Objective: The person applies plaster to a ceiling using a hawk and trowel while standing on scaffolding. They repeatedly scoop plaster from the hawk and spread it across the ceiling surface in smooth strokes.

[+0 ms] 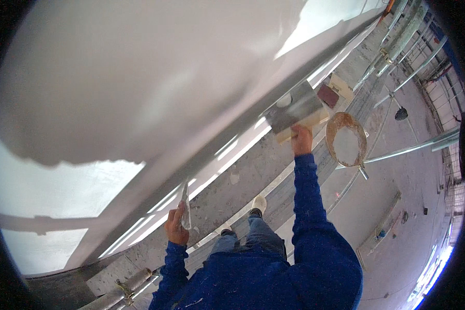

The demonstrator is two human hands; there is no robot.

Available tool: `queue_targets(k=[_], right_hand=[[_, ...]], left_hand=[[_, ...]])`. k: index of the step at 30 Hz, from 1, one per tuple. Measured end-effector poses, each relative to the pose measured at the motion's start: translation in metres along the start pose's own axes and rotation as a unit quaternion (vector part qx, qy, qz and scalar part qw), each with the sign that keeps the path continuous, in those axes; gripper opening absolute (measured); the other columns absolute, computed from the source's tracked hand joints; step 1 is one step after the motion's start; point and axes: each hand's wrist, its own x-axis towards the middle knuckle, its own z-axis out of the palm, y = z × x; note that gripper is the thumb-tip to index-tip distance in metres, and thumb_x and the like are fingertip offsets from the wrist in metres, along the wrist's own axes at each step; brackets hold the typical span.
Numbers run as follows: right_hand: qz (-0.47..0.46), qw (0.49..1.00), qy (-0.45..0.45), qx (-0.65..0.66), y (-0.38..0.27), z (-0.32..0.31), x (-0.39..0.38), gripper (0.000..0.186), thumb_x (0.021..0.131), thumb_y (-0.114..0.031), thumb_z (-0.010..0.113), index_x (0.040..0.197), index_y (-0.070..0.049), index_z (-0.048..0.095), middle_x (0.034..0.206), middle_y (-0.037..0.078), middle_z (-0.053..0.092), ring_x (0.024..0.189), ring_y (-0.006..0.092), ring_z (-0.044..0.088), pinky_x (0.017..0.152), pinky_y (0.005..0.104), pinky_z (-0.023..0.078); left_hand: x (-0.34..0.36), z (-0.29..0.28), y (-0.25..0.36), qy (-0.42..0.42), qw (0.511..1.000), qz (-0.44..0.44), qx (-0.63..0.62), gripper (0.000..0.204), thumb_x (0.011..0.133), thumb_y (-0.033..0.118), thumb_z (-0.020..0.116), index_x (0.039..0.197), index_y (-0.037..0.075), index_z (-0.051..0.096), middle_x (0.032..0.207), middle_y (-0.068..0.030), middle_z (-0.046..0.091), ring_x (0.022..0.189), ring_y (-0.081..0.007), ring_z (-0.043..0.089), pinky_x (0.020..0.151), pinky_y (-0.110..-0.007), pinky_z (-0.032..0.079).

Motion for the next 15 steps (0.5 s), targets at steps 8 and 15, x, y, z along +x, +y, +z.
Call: queue_targets(k=[8, 15], right_hand=[[0.051, 0.988, 0.095, -0.112, 0.069, 0.061, 0.12, 0.033, 0.063, -0.007, 0.053, 0.094, 0.002, 0.055, 0.07, 0.013, 0.059, 0.064, 0.0249, 0.057, 0.061, 0.0341, 0.045], [0.067, 0.994, 0.051, -0.074, 0.052, 0.105, 0.119, 0.049, 0.063, 0.001, 0.049, 0.111, -0.004, 0.05, 0.097, 0.015, 0.057, 0.09, 0.0258, 0.055, 0.078, 0.0315, 0.042]], left_hand=[[-0.011, 0.008, 0.013, 0.058, 0.998, -0.037, -0.008, 0.042, 0.07, -0.001, 0.056, 0.112, 0.003, 0.051, 0.083, -0.0193, 0.054, 0.072, -0.0325, 0.056, 0.061, -0.037, 0.044], [-0.031, -0.002, 0.008, 0.077, 0.996, -0.041, -0.004, 0.035, 0.075, 0.0, 0.053, 0.11, 0.001, 0.051, 0.073, -0.0167, 0.051, 0.063, -0.0287, 0.052, 0.053, -0.035, 0.04]])
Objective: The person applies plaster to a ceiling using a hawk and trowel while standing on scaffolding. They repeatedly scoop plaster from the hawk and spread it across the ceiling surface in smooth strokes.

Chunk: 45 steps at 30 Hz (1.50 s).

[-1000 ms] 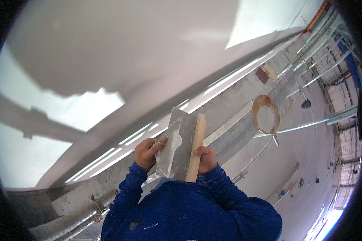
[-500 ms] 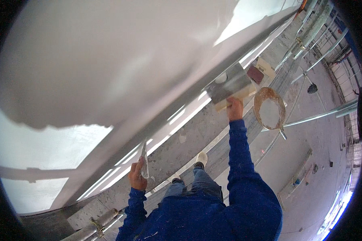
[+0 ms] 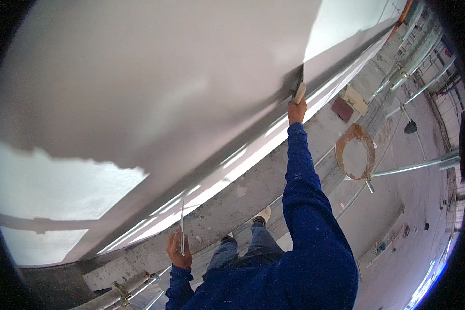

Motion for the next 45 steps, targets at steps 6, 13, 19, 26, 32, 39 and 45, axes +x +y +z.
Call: queue_targets(k=[6, 13, 19, 26, 32, 39, 45], right_hand=[[0.028, 0.999, -0.026, 0.023, 0.013, 0.019, -0.043, 0.062, 0.064, 0.006, 0.048, 0.123, -0.007, 0.039, 0.117, 0.015, 0.048, 0.108, 0.0265, 0.046, 0.091, 0.032, 0.036], [0.025, 0.999, -0.042, 0.024, -0.007, 0.061, -0.158, 0.071, 0.062, 0.015, 0.041, 0.129, -0.008, 0.031, 0.123, 0.018, 0.043, 0.114, 0.0294, 0.041, 0.095, 0.0346, 0.033], [-0.044, 0.998, -0.035, 0.001, -0.011, 0.097, -0.259, 0.073, 0.064, 0.01, 0.048, 0.13, -0.009, 0.027, 0.123, 0.015, 0.042, 0.111, 0.0287, 0.042, 0.093, 0.0322, 0.034], [-0.027, 0.996, -0.069, 0.05, -0.081, 0.128, -0.381, 0.077, 0.06, 0.014, 0.045, 0.131, -0.011, 0.026, 0.126, 0.015, 0.038, 0.116, 0.0298, 0.037, 0.097, 0.034, 0.031], [0.055, 0.972, -0.207, 0.098, -0.128, 0.11, -0.476, 0.062, 0.06, 0.01, 0.051, 0.119, 0.0, 0.037, 0.104, 0.015, 0.05, 0.099, 0.0287, 0.049, 0.086, 0.0327, 0.039], [0.289, 0.86, -0.094, 0.41, -0.161, 0.004, -0.496, 0.019, 0.063, -0.003, 0.062, 0.082, -0.002, 0.057, 0.082, 0.007, 0.06, 0.076, 0.0197, 0.057, 0.063, 0.0322, 0.045], [0.125, 0.941, -0.12, 0.29, -0.172, -0.089, -0.463, 0.028, 0.058, 0.009, 0.058, 0.082, -0.005, 0.055, 0.085, 0.007, 0.058, 0.079, 0.0224, 0.055, 0.068, 0.0334, 0.045]], left_hand=[[-0.018, -0.025, -0.038, 0.009, 0.999, -0.003, -0.048, 0.035, 0.075, -0.001, 0.053, 0.11, 0.0, 0.051, 0.073, -0.0163, 0.052, 0.063, -0.027, 0.052, 0.055, -0.033, 0.041], [-0.03, -0.078, -0.079, -0.003, 0.998, -0.014, -0.066, 0.031, 0.075, 0.0, 0.055, 0.107, -0.003, 0.052, 0.074, -0.0145, 0.054, 0.064, -0.023, 0.053, 0.058, -0.031, 0.042], [-0.039, -0.11, -0.116, 0.028, 0.993, -0.026, -0.112, 0.028, 0.078, 0.003, 0.053, 0.105, -0.005, 0.053, 0.068, -0.0116, 0.051, 0.06, -0.02, 0.05, 0.055, -0.03, 0.041], [-0.046, -0.123, -0.141, 0.045, 0.988, -0.004, -0.146, 0.029, 0.078, 0.005, 0.054, 0.105, -0.006, 0.052, 0.069, -0.0115, 0.05, 0.06, -0.0185, 0.049, 0.053, -0.029, 0.039], [-0.033, -0.129, -0.134, -0.044, 0.984, -0.024, -0.17, 0.02, 0.079, 0.011, 0.055, 0.094, -0.002, 0.054, 0.07, -0.008, 0.052, 0.064, -0.0165, 0.05, 0.056, -0.028, 0.041], [-0.001, -0.137, -0.12, -0.301, 0.879, -0.124, -0.349, 0.02, 0.081, 0.023, 0.052, 0.075, 0.004, 0.055, 0.057, -0.0004, 0.048, 0.047, -0.0091, 0.043, 0.042, -0.022, 0.033], [0.03, -0.089, -0.11, -0.518, 0.671, -0.141, -0.512, 0.031, 0.086, 0.028, 0.046, 0.083, -0.002, 0.051, 0.071, -0.0083, 0.054, 0.047, -0.0115, 0.046, 0.044, -0.024, 0.04]])
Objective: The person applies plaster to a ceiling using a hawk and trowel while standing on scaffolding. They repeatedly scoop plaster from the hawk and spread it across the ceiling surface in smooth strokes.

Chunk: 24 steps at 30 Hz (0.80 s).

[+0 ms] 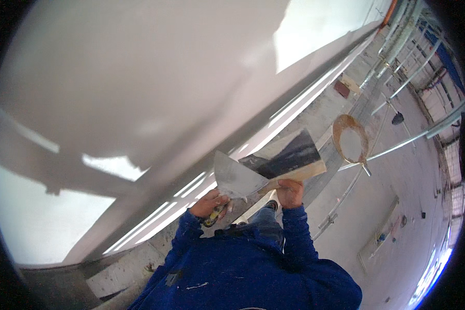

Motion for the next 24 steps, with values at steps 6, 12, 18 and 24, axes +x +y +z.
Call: queue_targets(k=[6, 12, 18, 24], right_hand=[[0.037, 0.979, 0.067, 0.187, -0.039, -0.005, -0.039, 0.047, 0.059, 0.011, 0.058, 0.102, -0.008, 0.052, 0.096, 0.008, 0.056, 0.089, 0.0247, 0.054, 0.075, 0.0386, 0.046], [0.054, 0.993, 0.077, 0.076, -0.015, 0.017, -0.082, 0.042, 0.07, 0.004, 0.06, 0.109, -0.006, 0.049, 0.102, 0.008, 0.055, 0.096, 0.0225, 0.052, 0.08, 0.0347, 0.045], [0.12, 0.964, -0.093, -0.22, -0.003, 0.006, -0.082, 0.038, 0.069, 0.002, 0.058, 0.105, -0.004, 0.048, 0.096, 0.006, 0.055, 0.086, 0.0175, 0.054, 0.071, 0.0301, 0.045], [0.149, 0.953, 0.173, 0.202, -0.034, 0.023, -0.067, 0.041, 0.064, 0.0, 0.051, 0.104, -0.003, 0.046, 0.096, 0.011, 0.054, 0.082, 0.0248, 0.056, 0.072, 0.0373, 0.047]], left_hand=[[0.05, -0.001, 0.012, -0.183, 0.982, -0.036, 0.032, 0.029, 0.087, 0.028, 0.046, 0.08, 0.001, 0.051, 0.068, -0.0072, 0.054, 0.048, -0.0106, 0.046, 0.041, -0.023, 0.037], [0.032, -0.003, 0.015, -0.206, 0.975, -0.086, 0.006, 0.034, 0.086, 0.034, 0.047, 0.079, 0.002, 0.05, 0.065, -0.0043, 0.05, 0.048, -0.0103, 0.046, 0.041, -0.022, 0.037], [0.025, -0.001, 0.03, -0.198, 0.979, 0.006, -0.042, 0.037, 0.084, 0.036, 0.048, 0.082, -0.001, 0.05, 0.067, -0.0064, 0.05, 0.045, -0.0107, 0.046, 0.039, -0.021, 0.038], [0.026, -0.002, 0.053, -0.073, 0.972, 0.152, 0.163, 0.031, 0.078, 0.032, 0.057, 0.088, 0.003, 0.054, 0.07, -0.0078, 0.055, 0.049, -0.014, 0.049, 0.047, -0.026, 0.04]])
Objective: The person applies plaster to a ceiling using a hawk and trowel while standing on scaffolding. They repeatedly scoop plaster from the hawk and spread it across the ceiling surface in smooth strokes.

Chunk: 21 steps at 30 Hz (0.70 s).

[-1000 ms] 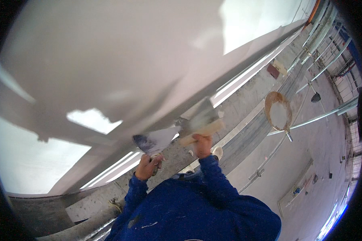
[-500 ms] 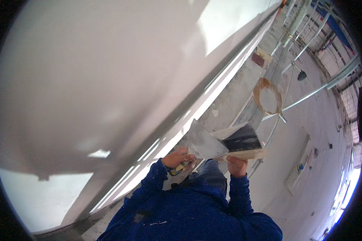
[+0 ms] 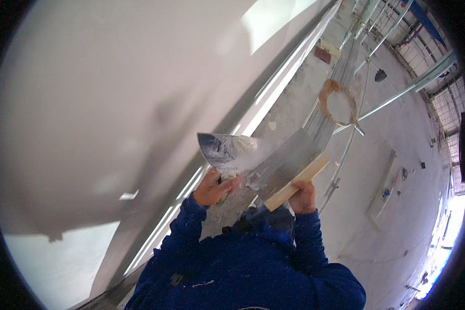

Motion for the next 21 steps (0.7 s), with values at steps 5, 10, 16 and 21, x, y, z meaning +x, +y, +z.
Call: queue_targets(k=[5, 10, 16, 21], right_hand=[[0.14, 0.989, -0.003, 0.053, -0.015, 0.028, 0.002, 0.052, 0.065, -0.021, 0.05, 0.111, 0.003, 0.041, 0.092, 0.016, 0.054, 0.079, 0.0298, 0.056, 0.074, 0.0398, 0.047], [0.201, 0.977, -0.018, 0.062, -0.011, 0.053, 0.001, 0.05, 0.059, -0.017, 0.052, 0.105, 0.001, 0.043, 0.086, 0.013, 0.051, 0.078, 0.0291, 0.052, 0.075, 0.0399, 0.045], [0.168, 0.985, -0.017, 0.039, -0.017, 0.036, 0.018, 0.047, 0.057, -0.016, 0.053, 0.1, 0.001, 0.046, 0.086, 0.013, 0.05, 0.08, 0.0282, 0.052, 0.074, 0.0407, 0.044], [0.006, 0.995, -0.029, 0.098, -0.051, 0.01, 0.119, 0.022, 0.063, -0.009, 0.057, 0.083, -0.002, 0.051, 0.078, 0.007, 0.05, 0.076, 0.0229, 0.052, 0.073, 0.036, 0.044]], left_hand=[[0.031, 0.009, 0.003, 0.095, 0.895, 0.26, 0.35, 0.032, 0.075, 0.006, 0.059, 0.106, 0.003, 0.053, 0.08, -0.0117, 0.053, 0.069, -0.0211, 0.054, 0.061, -0.031, 0.044], [0.049, 0.01, -0.01, 0.065, 0.869, 0.256, 0.417, 0.041, 0.068, 0.001, 0.058, 0.108, 0.007, 0.054, 0.086, -0.0132, 0.056, 0.076, -0.027, 0.056, 0.068, -0.033, 0.045], [0.043, -0.012, -0.057, 0.094, 0.835, 0.224, 0.494, 0.045, 0.067, 0.002, 0.059, 0.11, 0.016, 0.054, 0.08, -0.0103, 0.057, 0.068, -0.0267, 0.055, 0.061, -0.034, 0.045], [0.01, -0.025, -0.081, 0.172, 0.828, 0.078, 0.529, 0.041, 0.072, 0.004, 0.054, 0.112, 0.012, 0.053, 0.081, -0.0132, 0.056, 0.069, -0.0291, 0.054, 0.064, -0.036, 0.043]])
